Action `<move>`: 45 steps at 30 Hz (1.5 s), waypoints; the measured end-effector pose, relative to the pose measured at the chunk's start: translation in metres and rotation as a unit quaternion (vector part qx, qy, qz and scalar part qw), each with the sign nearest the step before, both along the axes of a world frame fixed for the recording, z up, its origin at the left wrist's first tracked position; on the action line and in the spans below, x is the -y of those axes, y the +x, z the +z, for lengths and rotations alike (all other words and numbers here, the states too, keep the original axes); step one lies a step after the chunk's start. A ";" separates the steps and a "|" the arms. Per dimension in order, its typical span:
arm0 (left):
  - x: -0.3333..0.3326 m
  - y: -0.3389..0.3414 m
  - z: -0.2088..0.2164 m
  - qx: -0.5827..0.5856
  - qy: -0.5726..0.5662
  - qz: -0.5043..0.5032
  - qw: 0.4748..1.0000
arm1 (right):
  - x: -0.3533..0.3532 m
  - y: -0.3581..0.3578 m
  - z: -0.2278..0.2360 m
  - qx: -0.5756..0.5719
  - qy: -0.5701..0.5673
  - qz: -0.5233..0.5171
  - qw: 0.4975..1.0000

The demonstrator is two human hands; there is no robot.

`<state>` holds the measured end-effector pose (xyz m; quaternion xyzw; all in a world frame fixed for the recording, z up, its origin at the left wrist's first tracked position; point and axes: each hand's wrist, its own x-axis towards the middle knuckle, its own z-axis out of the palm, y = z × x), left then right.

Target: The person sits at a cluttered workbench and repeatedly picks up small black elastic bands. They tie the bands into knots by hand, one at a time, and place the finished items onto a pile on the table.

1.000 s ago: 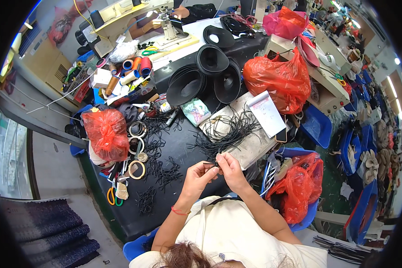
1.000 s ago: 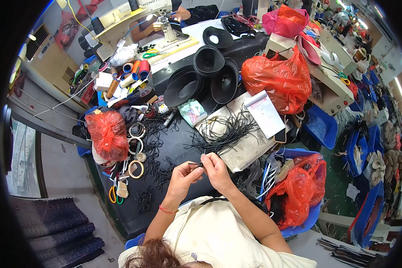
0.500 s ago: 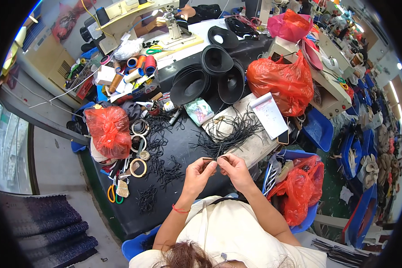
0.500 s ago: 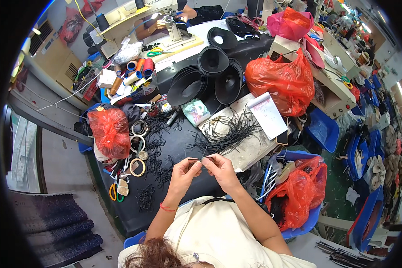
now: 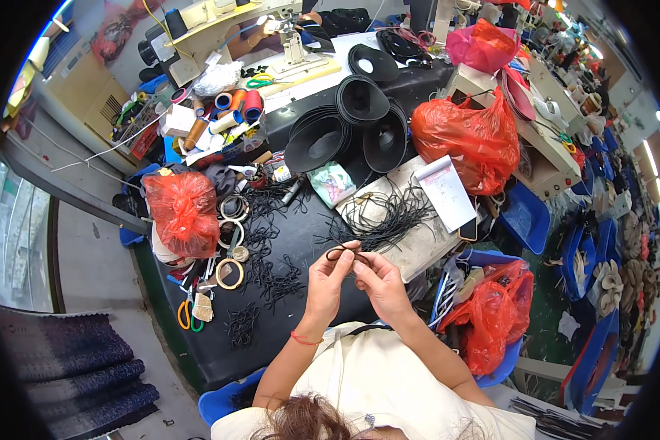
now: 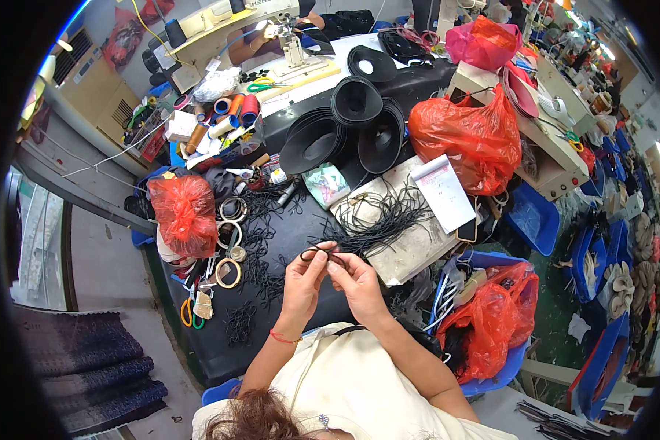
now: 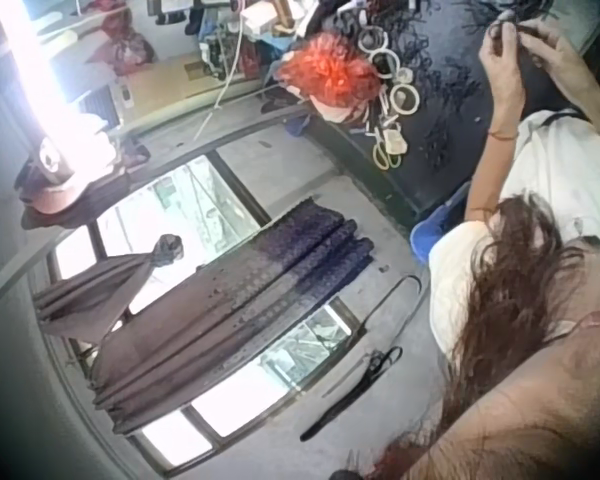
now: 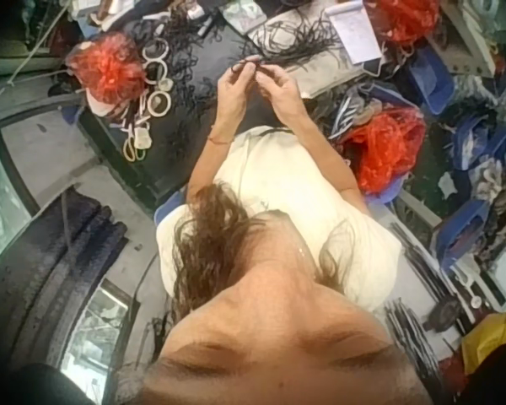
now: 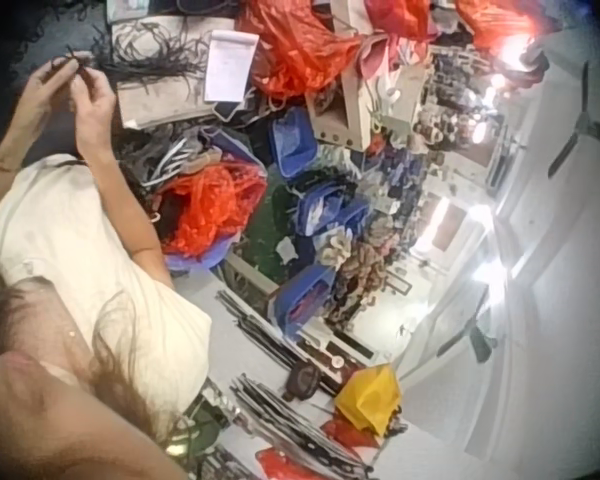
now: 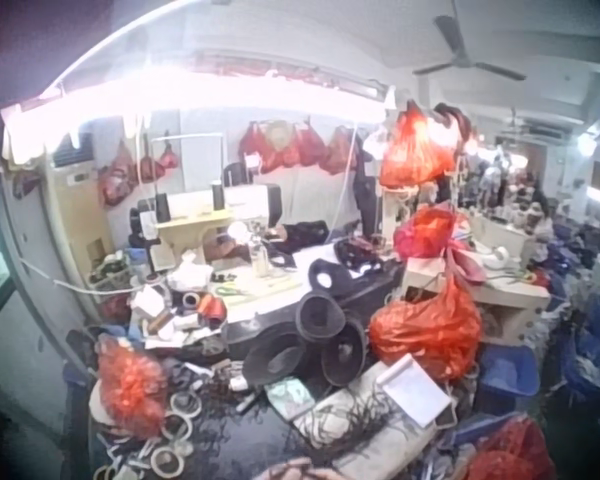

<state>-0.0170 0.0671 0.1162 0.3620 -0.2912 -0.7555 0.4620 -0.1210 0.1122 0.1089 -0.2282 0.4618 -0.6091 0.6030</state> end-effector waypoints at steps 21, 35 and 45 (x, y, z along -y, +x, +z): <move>0.003 0.024 -0.002 -0.049 0.007 -0.173 0.984 | 0.021 -0.010 0.020 0.005 -0.012 0.040 0.999; 0.007 0.023 -0.003 0.118 -0.028 -0.203 0.972 | 0.012 -0.018 0.004 -0.179 -0.022 0.015 0.984; -0.009 0.019 -0.002 0.281 -0.266 -0.125 0.914 | 0.012 -0.014 -0.012 -0.157 -0.039 -0.055 0.985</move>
